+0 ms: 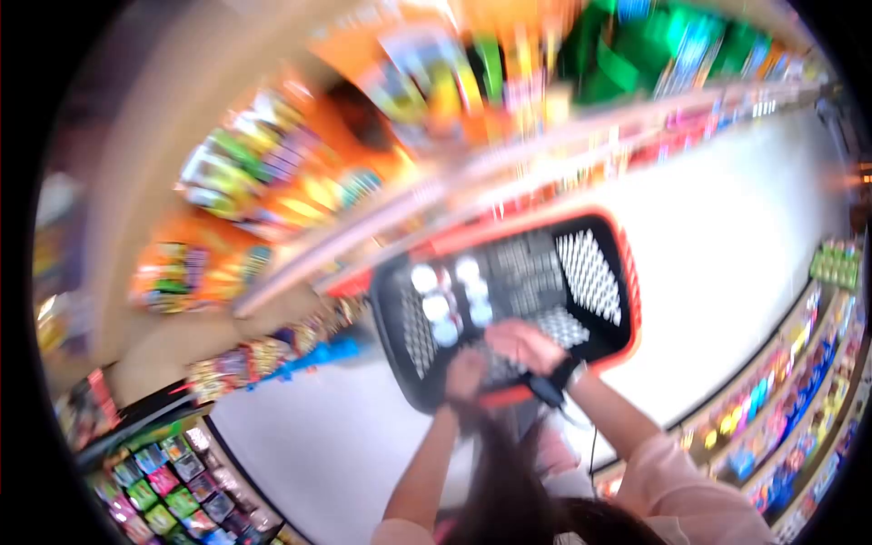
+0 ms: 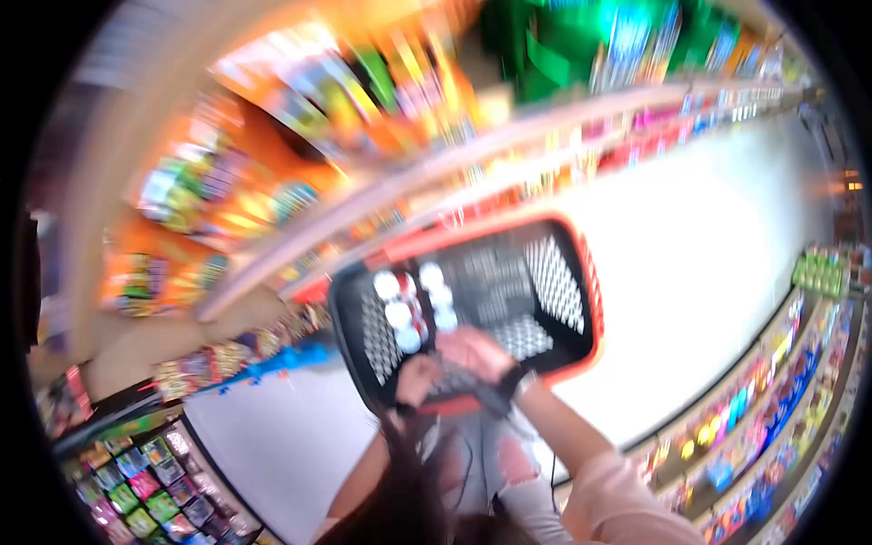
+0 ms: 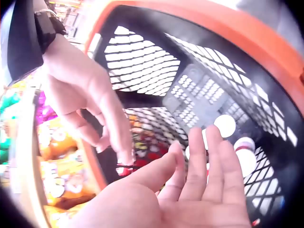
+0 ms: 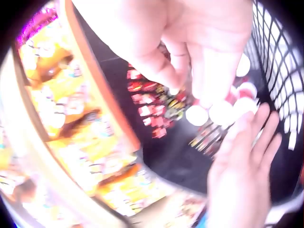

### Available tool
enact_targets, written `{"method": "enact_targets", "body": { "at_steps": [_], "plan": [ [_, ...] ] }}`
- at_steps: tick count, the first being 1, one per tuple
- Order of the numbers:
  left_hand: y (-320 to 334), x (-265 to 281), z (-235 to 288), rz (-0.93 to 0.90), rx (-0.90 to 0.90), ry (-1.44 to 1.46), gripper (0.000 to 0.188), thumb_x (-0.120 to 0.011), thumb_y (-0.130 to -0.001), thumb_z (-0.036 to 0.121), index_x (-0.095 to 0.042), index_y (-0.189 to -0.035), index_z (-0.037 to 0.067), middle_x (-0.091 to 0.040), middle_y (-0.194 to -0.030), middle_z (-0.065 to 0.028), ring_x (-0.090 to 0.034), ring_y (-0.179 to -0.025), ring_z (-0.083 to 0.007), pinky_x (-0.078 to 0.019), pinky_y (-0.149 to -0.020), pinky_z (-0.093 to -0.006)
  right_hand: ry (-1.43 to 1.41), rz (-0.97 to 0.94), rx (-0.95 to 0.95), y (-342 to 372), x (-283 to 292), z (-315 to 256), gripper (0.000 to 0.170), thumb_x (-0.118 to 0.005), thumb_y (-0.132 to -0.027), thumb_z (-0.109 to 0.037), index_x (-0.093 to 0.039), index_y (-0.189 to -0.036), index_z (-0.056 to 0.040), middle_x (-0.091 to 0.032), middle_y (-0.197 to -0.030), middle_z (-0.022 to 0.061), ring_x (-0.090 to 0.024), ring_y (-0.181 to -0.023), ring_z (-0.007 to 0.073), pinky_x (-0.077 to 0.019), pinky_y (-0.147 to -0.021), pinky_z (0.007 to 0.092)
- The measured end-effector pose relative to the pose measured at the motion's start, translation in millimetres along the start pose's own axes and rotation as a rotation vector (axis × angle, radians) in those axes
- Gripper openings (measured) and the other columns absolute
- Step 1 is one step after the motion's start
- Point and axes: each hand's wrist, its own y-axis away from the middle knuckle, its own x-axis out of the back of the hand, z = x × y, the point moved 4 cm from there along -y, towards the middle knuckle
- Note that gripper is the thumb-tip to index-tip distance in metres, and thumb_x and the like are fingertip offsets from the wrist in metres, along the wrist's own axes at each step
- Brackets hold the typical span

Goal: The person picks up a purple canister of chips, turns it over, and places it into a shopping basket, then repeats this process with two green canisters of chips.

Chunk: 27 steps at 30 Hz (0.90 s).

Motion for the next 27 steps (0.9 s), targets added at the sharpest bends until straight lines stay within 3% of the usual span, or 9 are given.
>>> {"method": "enact_targets", "body": {
  "at_steps": [1,3,5,8,12,17,20,25,27],
  "plan": [
    [28,12,39,0.048,-0.148,-0.080,0.019,-0.052,-0.090,0.019,-0.060,-0.093,0.002,-0.063,-0.084,-0.0096,-0.059,-0.077,-0.0164,-0.0467,-0.070,-0.0316,0.013,-0.092,0.050,36,-50,-24,0.019,-0.050,-0.093,-0.013,-0.053,-0.108,-0.0019,-0.050,-0.129,0.0183,-0.051,-0.118,0.0284,-0.0406,-0.102,0.0406],
    [93,39,136,-0.001,-0.170,0.211,0.020,-0.051,-0.093,0.019,-0.058,-0.093,0.000,-0.062,-0.084,-0.0096,-0.057,-0.078,-0.0155,-0.0451,-0.073,-0.0288,0.146,-0.036,0.109,104,-131,-63,0.016,-0.045,-0.095,-0.011,-0.052,-0.105,0.0002,-0.048,-0.129,0.0209,-0.050,-0.118,0.0302,-0.0411,-0.102,0.0395],
    [141,64,200,0.069,-0.458,0.104,0.021,-0.051,-0.094,0.020,-0.058,-0.093,0.001,-0.062,-0.084,-0.0088,-0.057,-0.079,-0.0144,-0.0451,-0.074,-0.0278,0.161,-0.050,0.158,160,-189,-86,0.016,-0.045,-0.096,-0.013,-0.054,-0.101,-0.0007,-0.051,-0.126,0.0200,-0.053,-0.115,0.0283,-0.0443,-0.098,0.0385],
    [220,95,293,0.188,-0.427,0.160,0.027,-0.046,-0.096,0.024,-0.060,-0.094,0.001,-0.064,-0.082,-0.0083,-0.061,-0.081,-0.0165,-0.0458,-0.077,-0.0291,0.188,-0.121,0.295,230,-257,-110,0.016,-0.045,-0.096,-0.014,-0.056,-0.097,-0.0030,-0.056,-0.120,0.0168,-0.057,-0.109,0.0261,-0.0475,-0.093,0.0371],
    [261,107,319,0.275,-0.382,0.378,0.035,-0.038,-0.098,0.025,-0.060,-0.092,-0.001,-0.066,-0.086,-0.0094,-0.062,-0.080,-0.0168,-0.0468,-0.073,-0.0301,0.256,-0.166,0.387,264,-295,-106,0.017,-0.045,-0.096,-0.016,-0.055,-0.100,-0.0028,-0.059,-0.115,0.0149,-0.059,-0.104,0.0241,-0.0490,-0.089,0.0356],
    [276,121,393,0.141,-0.688,0.312,0.030,-0.039,-0.099,0.024,-0.058,-0.097,0.001,-0.065,-0.089,-0.0065,-0.062,-0.080,-0.0128,-0.0463,-0.069,-0.0226,0.438,-0.255,0.501,285,-375,-131,0.023,-0.046,-0.095,-0.016,-0.054,-0.110,-0.0017,-0.059,-0.114,0.0123,-0.060,-0.103,0.0204,-0.0490,-0.087,0.0318],
    [331,179,520,0.260,-1.021,0.135,0.019,-0.043,-0.097,0.015,-0.056,-0.100,0.001,-0.062,-0.095,-0.0052,-0.060,-0.088,-0.0126,-0.0469,-0.079,-0.0249,0.723,-0.353,0.815,333,-476,-189,0.028,-0.049,-0.094,-0.018,-0.052,-0.117,-0.0036,-0.059,-0.112,0.0081,-0.060,-0.099,0.0166,-0.0484,-0.085,0.0296],
    [436,262,724,0.334,-1.523,0.301,0.026,-0.045,-0.094,0.014,-0.051,-0.115,-0.001,-0.058,-0.113,-0.0117,-0.057,-0.103,-0.0186,-0.0455,-0.091,-0.0310,1.134,-0.373,1.696,416,-639,-289,0.035,-0.051,-0.089,-0.011,-0.049,-0.124,-0.0038,-0.055,-0.115,0.0068,-0.053,-0.105,0.0143,-0.0445,-0.087,0.0283],
    [440,286,782,0.172,-1.462,0.445,0.033,-0.047,-0.093,0.014,-0.045,-0.120,-0.005,-0.053,-0.118,-0.0158,-0.053,-0.109,-0.0225,-0.0431,-0.095,-0.0321,1.129,-0.325,1.913,440,-689,-308,0.040,-0.056,-0.084,-0.013,-0.048,-0.122,-0.0036,-0.053,-0.116,0.0155,-0.054,-0.106,0.0260,-0.0457,-0.086,0.0341]
  ]
}}
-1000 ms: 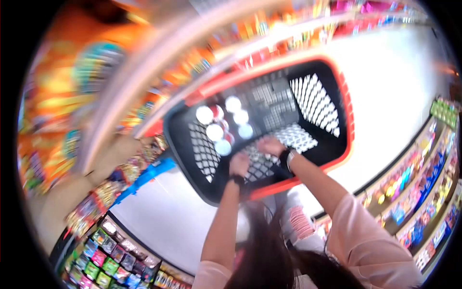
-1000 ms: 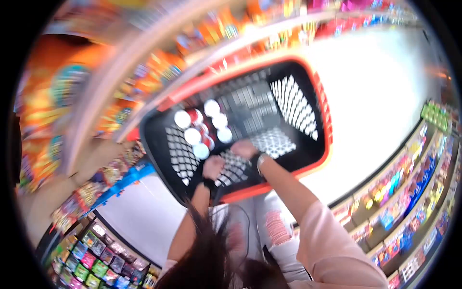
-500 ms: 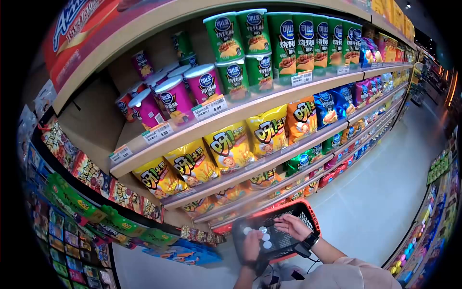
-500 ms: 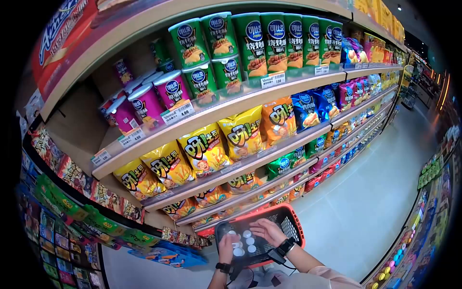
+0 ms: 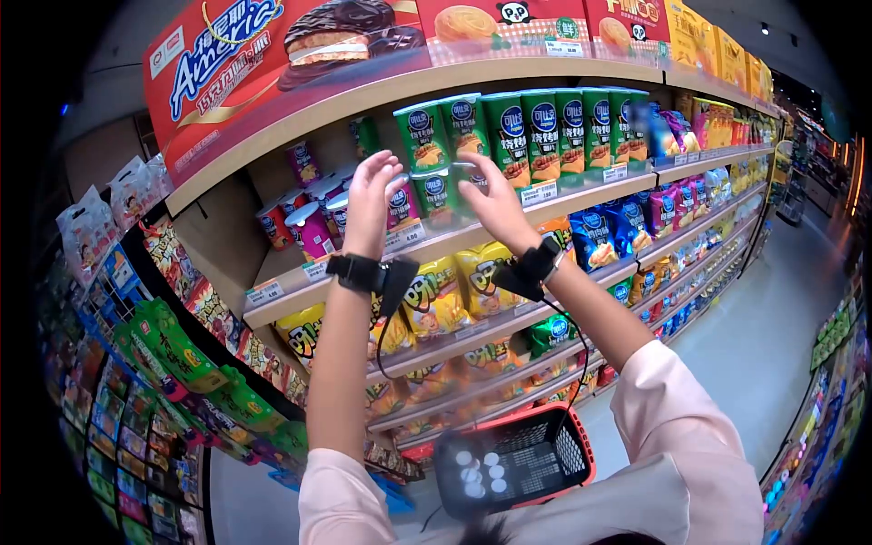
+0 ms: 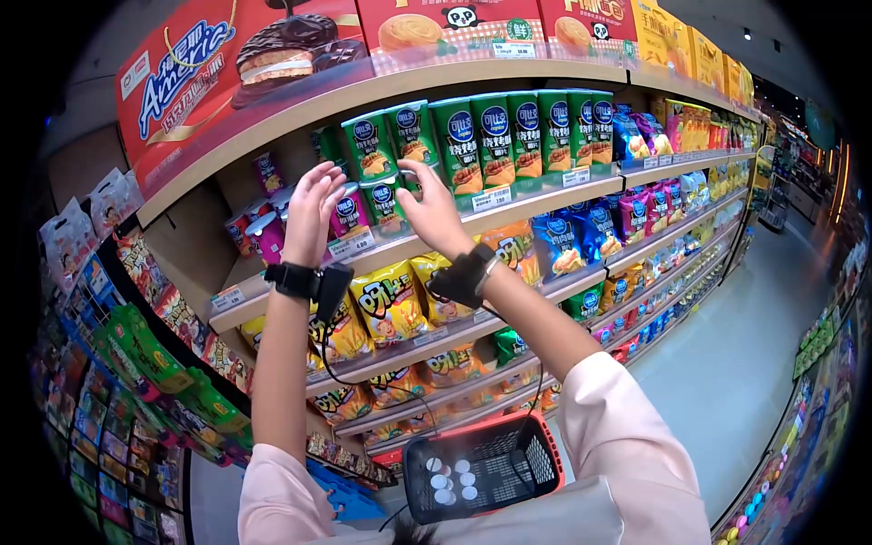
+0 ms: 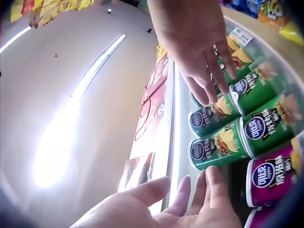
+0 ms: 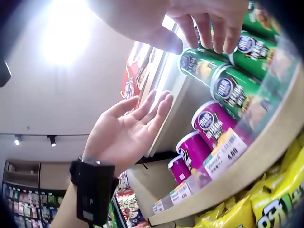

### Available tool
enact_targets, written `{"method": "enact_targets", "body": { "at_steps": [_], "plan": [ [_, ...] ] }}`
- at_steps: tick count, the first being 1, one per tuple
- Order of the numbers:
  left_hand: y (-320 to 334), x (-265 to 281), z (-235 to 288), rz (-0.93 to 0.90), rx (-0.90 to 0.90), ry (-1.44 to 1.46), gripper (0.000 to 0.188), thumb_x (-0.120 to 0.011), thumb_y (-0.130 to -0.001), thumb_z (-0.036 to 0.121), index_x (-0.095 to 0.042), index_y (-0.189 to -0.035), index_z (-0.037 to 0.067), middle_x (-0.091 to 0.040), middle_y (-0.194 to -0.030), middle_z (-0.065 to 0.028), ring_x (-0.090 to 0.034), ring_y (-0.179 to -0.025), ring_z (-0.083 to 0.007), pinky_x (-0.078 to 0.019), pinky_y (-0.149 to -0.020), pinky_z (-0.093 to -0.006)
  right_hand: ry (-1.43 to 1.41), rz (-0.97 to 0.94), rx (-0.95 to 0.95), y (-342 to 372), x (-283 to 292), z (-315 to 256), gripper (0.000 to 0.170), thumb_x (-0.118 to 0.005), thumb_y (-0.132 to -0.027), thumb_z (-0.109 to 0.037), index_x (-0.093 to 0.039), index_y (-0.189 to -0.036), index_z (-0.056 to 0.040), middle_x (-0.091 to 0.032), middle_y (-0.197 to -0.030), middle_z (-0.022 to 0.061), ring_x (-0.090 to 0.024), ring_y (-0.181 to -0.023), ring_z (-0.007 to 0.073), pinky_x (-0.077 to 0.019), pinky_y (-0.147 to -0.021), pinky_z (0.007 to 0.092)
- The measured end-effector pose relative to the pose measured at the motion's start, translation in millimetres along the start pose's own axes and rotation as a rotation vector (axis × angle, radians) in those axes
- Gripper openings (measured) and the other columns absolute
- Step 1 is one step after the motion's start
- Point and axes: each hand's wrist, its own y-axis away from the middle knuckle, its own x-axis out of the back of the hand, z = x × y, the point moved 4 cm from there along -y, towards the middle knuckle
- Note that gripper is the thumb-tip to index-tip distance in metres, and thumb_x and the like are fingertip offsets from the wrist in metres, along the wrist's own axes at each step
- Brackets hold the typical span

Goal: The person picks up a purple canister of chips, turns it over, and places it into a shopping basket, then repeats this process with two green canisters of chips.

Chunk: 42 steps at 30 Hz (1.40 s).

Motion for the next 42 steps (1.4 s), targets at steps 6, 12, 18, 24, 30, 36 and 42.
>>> {"method": "enact_targets", "body": {
  "at_steps": [6,12,18,24,30,36,42],
  "plan": [
    [-116,15,-77,0.059,0.222,-0.105,0.050,-0.058,-0.089,0.033,-0.045,-0.121,-0.003,-0.054,-0.115,-0.0143,-0.051,-0.109,-0.0215,-0.0358,-0.098,-0.0364,0.266,-0.073,0.130,-42,-22,-4,0.052,-0.045,-0.081,0.000,-0.031,-0.130,0.0081,-0.037,-0.131,0.0290,-0.038,-0.123,0.0414,-0.0322,-0.103,0.0406],
    [-101,-17,-53,0.101,-0.058,-0.796,0.065,-0.073,-0.078,0.028,-0.040,-0.119,-0.011,-0.063,-0.100,-0.0163,-0.061,-0.091,-0.0202,-0.0492,-0.080,-0.0302,0.268,-0.172,0.180,-34,-34,-3,0.064,-0.043,-0.076,0.005,-0.020,-0.136,0.0088,-0.031,-0.135,0.0315,-0.032,-0.128,0.0422,-0.0292,-0.106,0.0403],
    [-65,-13,-30,0.169,-0.219,-0.689,0.074,-0.074,-0.071,0.038,-0.040,-0.123,-0.003,-0.048,-0.118,-0.0238,-0.051,-0.110,-0.0353,-0.0410,-0.092,-0.0413,0.238,-0.153,0.241,-10,-24,-31,0.064,-0.050,-0.081,-0.002,-0.021,-0.138,0.0038,-0.034,-0.137,0.0258,-0.035,-0.127,0.0394,-0.0301,-0.105,0.0407],
    [54,-17,24,-0.019,0.027,-0.320,0.070,-0.071,-0.081,0.033,-0.035,-0.126,-0.006,-0.055,-0.112,-0.0151,-0.056,-0.101,-0.0188,-0.0477,-0.084,-0.0286,-0.119,-0.214,-0.009,39,-1,-53,0.058,-0.052,-0.093,-0.033,-0.034,-0.135,0.0017,-0.047,-0.128,0.0191,-0.049,-0.116,0.0272,-0.0382,-0.096,0.0333],
    [239,-10,-36,0.106,0.283,0.054,0.082,-0.071,-0.081,0.025,-0.020,-0.138,-0.004,-0.038,-0.133,-0.0153,-0.039,-0.124,-0.0230,-0.0348,-0.102,-0.0338,-0.399,-0.498,-0.313,178,-10,-38,0.057,-0.058,-0.090,-0.029,-0.038,-0.137,-0.0028,-0.059,-0.106,0.0087,-0.055,-0.092,0.0121,-0.0454,-0.080,0.0274],
    [346,21,-54,0.124,0.613,0.168,0.064,-0.065,-0.084,0.012,-0.028,-0.134,-0.002,-0.043,-0.129,-0.0129,-0.041,-0.122,-0.0198,-0.0359,-0.100,-0.0326,-0.673,-0.476,-0.709,309,-27,-24,0.057,-0.050,-0.095,-0.024,-0.028,-0.141,-0.0003,-0.041,-0.137,0.0118,-0.042,-0.123,0.0174,-0.0342,-0.101,0.0305],
    [374,15,-49,0.177,0.590,0.114,0.060,-0.065,-0.085,0.012,-0.031,-0.132,-0.001,-0.048,-0.124,-0.0116,-0.048,-0.114,-0.0181,-0.0379,-0.096,-0.0305,-0.756,-0.451,-0.820,352,-33,-28,0.059,-0.051,-0.092,-0.008,-0.022,-0.143,0.0001,-0.042,-0.137,0.0115,-0.043,-0.123,0.0174,-0.0336,-0.102,0.0297]
  ]
}}
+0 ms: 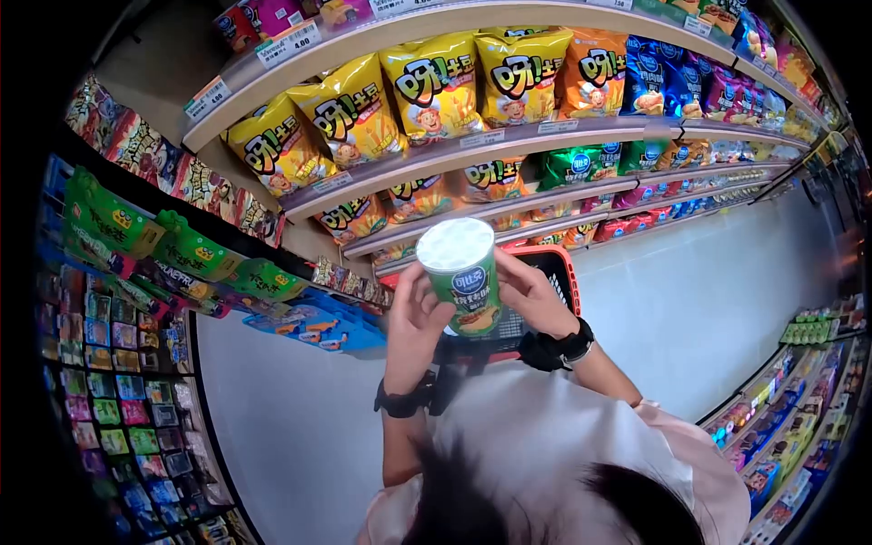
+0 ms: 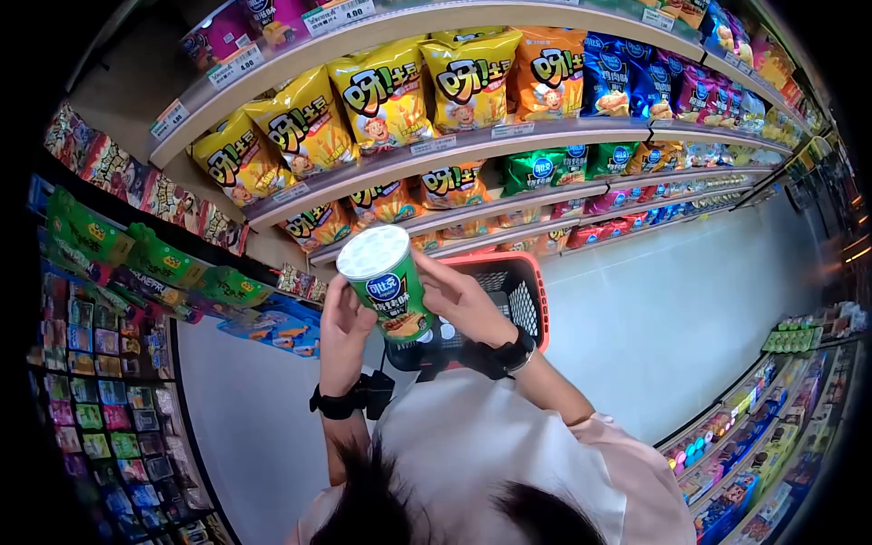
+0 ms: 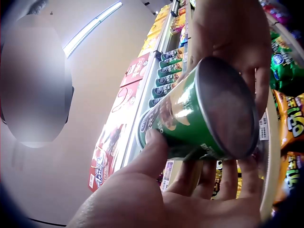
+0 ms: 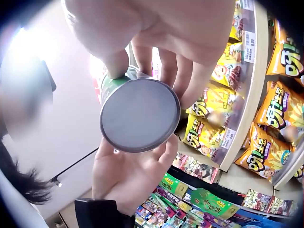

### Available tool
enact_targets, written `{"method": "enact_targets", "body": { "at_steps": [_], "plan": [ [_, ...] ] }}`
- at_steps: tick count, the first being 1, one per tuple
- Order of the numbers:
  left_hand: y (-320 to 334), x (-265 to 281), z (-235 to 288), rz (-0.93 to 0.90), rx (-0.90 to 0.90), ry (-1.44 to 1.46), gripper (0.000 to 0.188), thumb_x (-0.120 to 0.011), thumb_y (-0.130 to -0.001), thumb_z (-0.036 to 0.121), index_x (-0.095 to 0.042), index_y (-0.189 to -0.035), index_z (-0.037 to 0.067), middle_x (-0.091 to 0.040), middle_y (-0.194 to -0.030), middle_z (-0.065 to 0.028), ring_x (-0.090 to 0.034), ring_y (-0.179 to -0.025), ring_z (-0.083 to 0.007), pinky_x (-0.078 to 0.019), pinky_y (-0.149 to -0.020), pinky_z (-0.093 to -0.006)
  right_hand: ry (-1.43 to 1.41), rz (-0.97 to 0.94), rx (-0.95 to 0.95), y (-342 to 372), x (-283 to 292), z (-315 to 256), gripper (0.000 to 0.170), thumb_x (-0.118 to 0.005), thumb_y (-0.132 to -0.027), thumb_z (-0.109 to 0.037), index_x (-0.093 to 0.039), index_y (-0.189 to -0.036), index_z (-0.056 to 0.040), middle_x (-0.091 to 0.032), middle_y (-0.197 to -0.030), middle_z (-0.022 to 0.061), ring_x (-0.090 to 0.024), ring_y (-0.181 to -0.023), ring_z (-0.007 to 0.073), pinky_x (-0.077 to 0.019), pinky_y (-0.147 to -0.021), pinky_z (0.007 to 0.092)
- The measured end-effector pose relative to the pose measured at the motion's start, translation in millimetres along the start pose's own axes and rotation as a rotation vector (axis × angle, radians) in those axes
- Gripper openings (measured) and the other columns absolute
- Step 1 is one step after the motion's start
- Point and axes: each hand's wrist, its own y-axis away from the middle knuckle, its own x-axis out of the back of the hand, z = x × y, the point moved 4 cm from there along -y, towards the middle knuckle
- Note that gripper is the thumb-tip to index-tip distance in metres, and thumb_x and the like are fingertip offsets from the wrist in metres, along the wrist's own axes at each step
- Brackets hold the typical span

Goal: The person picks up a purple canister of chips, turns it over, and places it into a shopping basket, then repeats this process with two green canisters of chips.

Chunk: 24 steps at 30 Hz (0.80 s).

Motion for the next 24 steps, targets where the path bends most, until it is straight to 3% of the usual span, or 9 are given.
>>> {"method": "enact_targets", "body": {
  "at_steps": [3,6,7,10,13,16,24],
  "plan": [
    [-1,-7,-6,-0.002,-0.033,0.029,0.059,-0.065,-0.086,0.022,-0.034,-0.131,-0.001,-0.048,-0.123,-0.0111,-0.047,-0.114,-0.0176,-0.0372,-0.095,-0.0302,-0.034,0.002,0.034,5,0,-11,0.057,-0.050,-0.092,-0.006,-0.024,-0.142,0.0000,-0.043,-0.136,0.0110,-0.043,-0.122,0.0170,-0.0345,-0.101,0.0302],
    [-2,-7,-18,0.057,-0.002,0.046,0.057,-0.063,-0.087,0.026,-0.036,-0.129,-0.001,-0.048,-0.122,-0.0107,-0.046,-0.114,-0.0176,-0.0354,-0.097,-0.0306,0.008,0.090,-0.050,7,2,-10,0.056,-0.051,-0.092,-0.007,-0.028,-0.142,-0.0013,-0.045,-0.133,0.0110,-0.045,-0.119,0.0165,-0.0356,-0.100,0.0302],
    [-2,-7,-21,0.067,-0.006,0.065,0.054,-0.061,-0.089,0.027,-0.037,-0.128,-0.001,-0.049,-0.121,-0.0101,-0.045,-0.114,-0.0173,-0.0335,-0.098,-0.0301,-0.003,0.118,-0.034,7,-2,-16,0.053,-0.051,-0.093,-0.010,-0.031,-0.141,-0.0021,-0.048,-0.130,0.0113,-0.047,-0.116,0.0155,-0.0364,-0.098,0.0291],
    [0,-6,-25,0.096,0.008,0.086,0.052,-0.061,-0.089,0.026,-0.037,-0.128,-0.001,-0.049,-0.121,-0.0093,-0.045,-0.114,-0.0167,-0.0327,-0.098,-0.0295,0.029,0.163,-0.099,10,-8,-18,0.060,-0.052,-0.094,-0.028,-0.029,-0.140,0.0014,-0.039,-0.140,0.0129,-0.038,-0.129,0.0198,-0.0281,-0.105,0.0316],
    [1,-10,-25,0.072,0.006,0.116,0.052,-0.061,-0.089,0.025,-0.038,-0.127,-0.001,-0.049,-0.121,-0.0086,-0.045,-0.114,-0.0159,-0.0326,-0.098,-0.0291,0.005,0.172,-0.057,16,-11,-18,0.057,-0.051,-0.094,-0.027,-0.030,-0.140,0.0007,-0.040,-0.139,0.0127,-0.038,-0.128,0.0198,-0.0292,-0.104,0.0314],
    [4,-15,-26,0.047,0.049,0.153,0.053,-0.061,-0.088,0.025,-0.038,-0.128,-0.001,-0.049,-0.121,-0.0082,-0.045,-0.114,-0.0159,-0.0326,-0.099,-0.0291,0.037,0.215,-0.033,22,-9,-17,0.050,-0.049,-0.095,-0.015,-0.031,-0.140,-0.0025,-0.051,-0.125,0.0109,-0.048,-0.115,0.0153,-0.0369,-0.097,0.0282],
    [7,-16,-27,0.051,0.105,0.196,0.047,-0.053,-0.090,0.012,-0.035,-0.132,-0.001,-0.048,-0.123,-0.0091,-0.045,-0.115,-0.0151,-0.0325,-0.099,-0.0287,0.050,0.278,-0.028,27,-9,-17,0.051,-0.052,-0.094,-0.018,-0.032,-0.138,-0.0019,-0.053,-0.120,0.0107,-0.050,-0.110,0.0141,-0.0384,-0.095,0.0274]
  ]
}}
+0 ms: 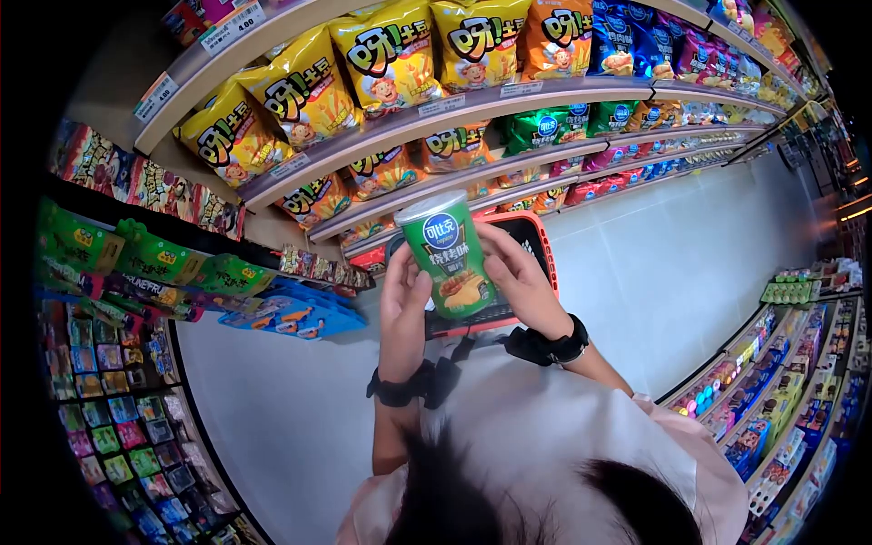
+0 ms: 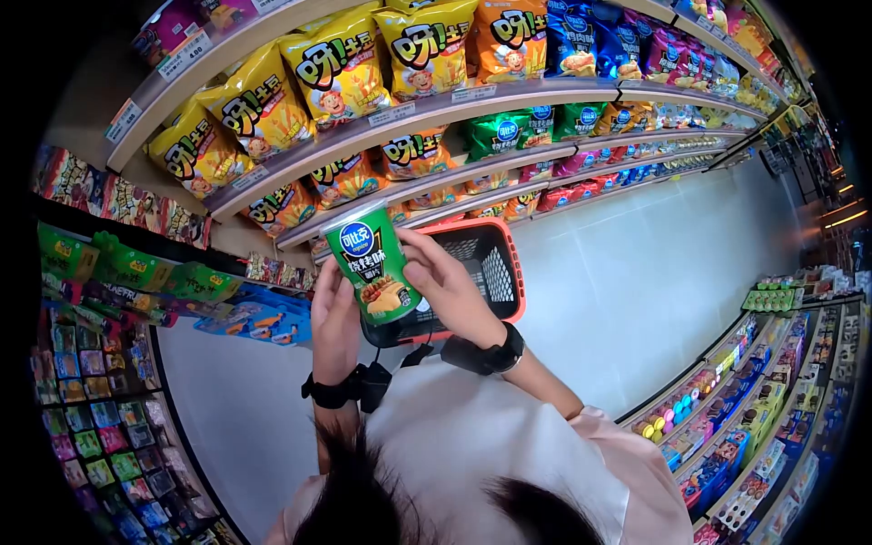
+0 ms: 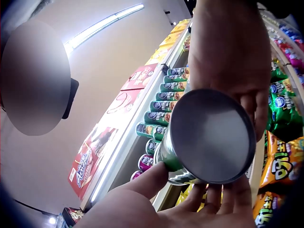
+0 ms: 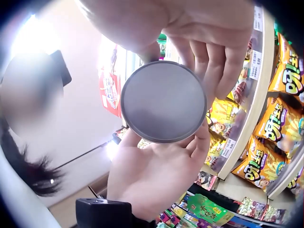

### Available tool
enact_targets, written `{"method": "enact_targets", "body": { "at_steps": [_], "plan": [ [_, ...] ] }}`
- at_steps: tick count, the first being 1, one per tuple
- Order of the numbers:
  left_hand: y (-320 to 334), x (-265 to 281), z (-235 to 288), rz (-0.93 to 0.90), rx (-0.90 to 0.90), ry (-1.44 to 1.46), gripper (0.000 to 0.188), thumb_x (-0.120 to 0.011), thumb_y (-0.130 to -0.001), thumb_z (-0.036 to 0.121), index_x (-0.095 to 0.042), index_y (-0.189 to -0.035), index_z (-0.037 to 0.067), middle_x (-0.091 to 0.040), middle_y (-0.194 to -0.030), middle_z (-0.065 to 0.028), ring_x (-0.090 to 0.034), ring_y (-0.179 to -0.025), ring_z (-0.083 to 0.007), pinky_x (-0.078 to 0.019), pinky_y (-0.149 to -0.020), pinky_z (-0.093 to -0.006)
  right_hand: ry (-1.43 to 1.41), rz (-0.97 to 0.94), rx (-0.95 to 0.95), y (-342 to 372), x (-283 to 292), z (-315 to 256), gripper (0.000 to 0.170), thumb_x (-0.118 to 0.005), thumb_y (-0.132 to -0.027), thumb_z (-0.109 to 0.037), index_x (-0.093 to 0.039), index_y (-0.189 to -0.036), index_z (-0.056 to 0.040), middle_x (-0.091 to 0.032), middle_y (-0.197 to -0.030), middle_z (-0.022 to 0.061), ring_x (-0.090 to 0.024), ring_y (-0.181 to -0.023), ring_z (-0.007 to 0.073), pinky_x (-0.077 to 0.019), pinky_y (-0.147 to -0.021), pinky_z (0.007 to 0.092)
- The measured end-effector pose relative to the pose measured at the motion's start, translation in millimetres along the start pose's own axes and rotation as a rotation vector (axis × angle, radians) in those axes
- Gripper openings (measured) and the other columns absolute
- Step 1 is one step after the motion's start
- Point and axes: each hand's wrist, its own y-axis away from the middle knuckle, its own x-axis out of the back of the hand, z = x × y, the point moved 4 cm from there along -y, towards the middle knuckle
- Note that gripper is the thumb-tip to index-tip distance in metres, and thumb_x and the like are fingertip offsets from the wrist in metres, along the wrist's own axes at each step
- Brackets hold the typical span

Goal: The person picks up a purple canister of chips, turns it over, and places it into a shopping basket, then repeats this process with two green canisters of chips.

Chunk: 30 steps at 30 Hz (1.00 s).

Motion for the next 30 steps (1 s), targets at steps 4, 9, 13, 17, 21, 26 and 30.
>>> {"method": "enact_targets", "body": {
  "at_steps": [4,9,13,17,21,26,30],
  "plan": [
    [8,-2,4,0.115,-0.083,-0.056,0.047,-0.051,-0.089,0.005,-0.034,-0.134,0.001,-0.045,-0.126,-0.0088,-0.043,-0.117,-0.0148,-0.0325,-0.099,-0.0287,0.179,0.093,0.039,1,-5,0,0.054,-0.058,-0.090,-0.018,-0.032,-0.135,-0.0014,-0.056,-0.114,0.0109,-0.055,-0.100,0.0147,-0.0407,-0.090,0.0277],
    [10,-3,7,0.125,-0.110,-0.176,0.056,-0.052,-0.087,0.001,-0.030,-0.138,0.001,-0.043,-0.128,-0.0095,-0.043,-0.117,-0.0154,-0.0333,-0.099,-0.0285,0.250,0.167,0.072,2,-10,-1,0.059,-0.063,-0.086,-0.015,-0.032,-0.134,-0.0018,-0.057,-0.112,0.0111,-0.056,-0.092,0.0160,-0.0422,-0.087,0.0282],
    [6,-7,5,0.086,-0.172,-0.351,0.061,-0.057,-0.087,0.008,-0.028,-0.140,0.000,-0.043,-0.130,-0.0108,-0.043,-0.118,-0.0159,-0.0345,-0.099,-0.0293,0.356,0.161,0.128,3,-12,-8,0.057,-0.064,-0.085,-0.013,-0.035,-0.133,-0.0018,-0.057,-0.111,0.0107,-0.055,-0.094,0.0161,-0.0421,-0.088,0.0287],
    [4,-6,1,0.069,-0.214,-0.364,0.064,-0.061,-0.087,0.015,-0.028,-0.139,-0.002,-0.043,-0.131,-0.0116,-0.042,-0.119,-0.0163,-0.0348,-0.099,-0.0293,0.353,0.092,0.161,6,-10,-12,0.052,-0.061,-0.087,-0.014,-0.038,-0.132,-0.0013,-0.056,-0.112,0.0099,-0.054,-0.097,0.0156,-0.0413,-0.089,0.0281],
    [8,-4,-3,0.034,-0.023,-0.069,0.063,-0.060,-0.088,0.013,-0.026,-0.140,-0.002,-0.040,-0.131,-0.0118,-0.038,-0.123,-0.0173,-0.0308,-0.103,-0.0304,0.133,0.053,0.074,5,1,-3,0.047,-0.054,-0.092,-0.017,-0.038,-0.133,0.0004,-0.055,-0.114,0.0093,-0.052,-0.101,0.0144,-0.0399,-0.091,0.0273],
    [8,-7,-11,0.049,-0.028,0.011,0.062,-0.056,-0.090,0.013,-0.023,-0.140,-0.002,-0.041,-0.132,-0.0127,-0.038,-0.124,-0.0174,-0.0285,-0.103,-0.0303,-0.015,0.046,-0.015,4,-1,-2,0.047,-0.051,-0.095,-0.019,-0.036,-0.134,0.0024,-0.054,-0.117,0.0088,-0.050,-0.107,0.0133,-0.0387,-0.094,0.0272],
    [7,-9,-1,-0.002,-0.104,-0.114,0.055,-0.053,-0.093,0.017,-0.025,-0.138,0.000,-0.043,-0.131,-0.0112,-0.044,-0.117,-0.0156,-0.0355,-0.098,-0.0289,-0.022,0.054,-0.012,5,-1,-1,0.049,-0.053,-0.094,-0.019,-0.036,-0.135,0.0014,-0.053,-0.112,0.0065,-0.050,-0.098,0.0100,-0.0392,-0.090,0.0240]
  ]
}}
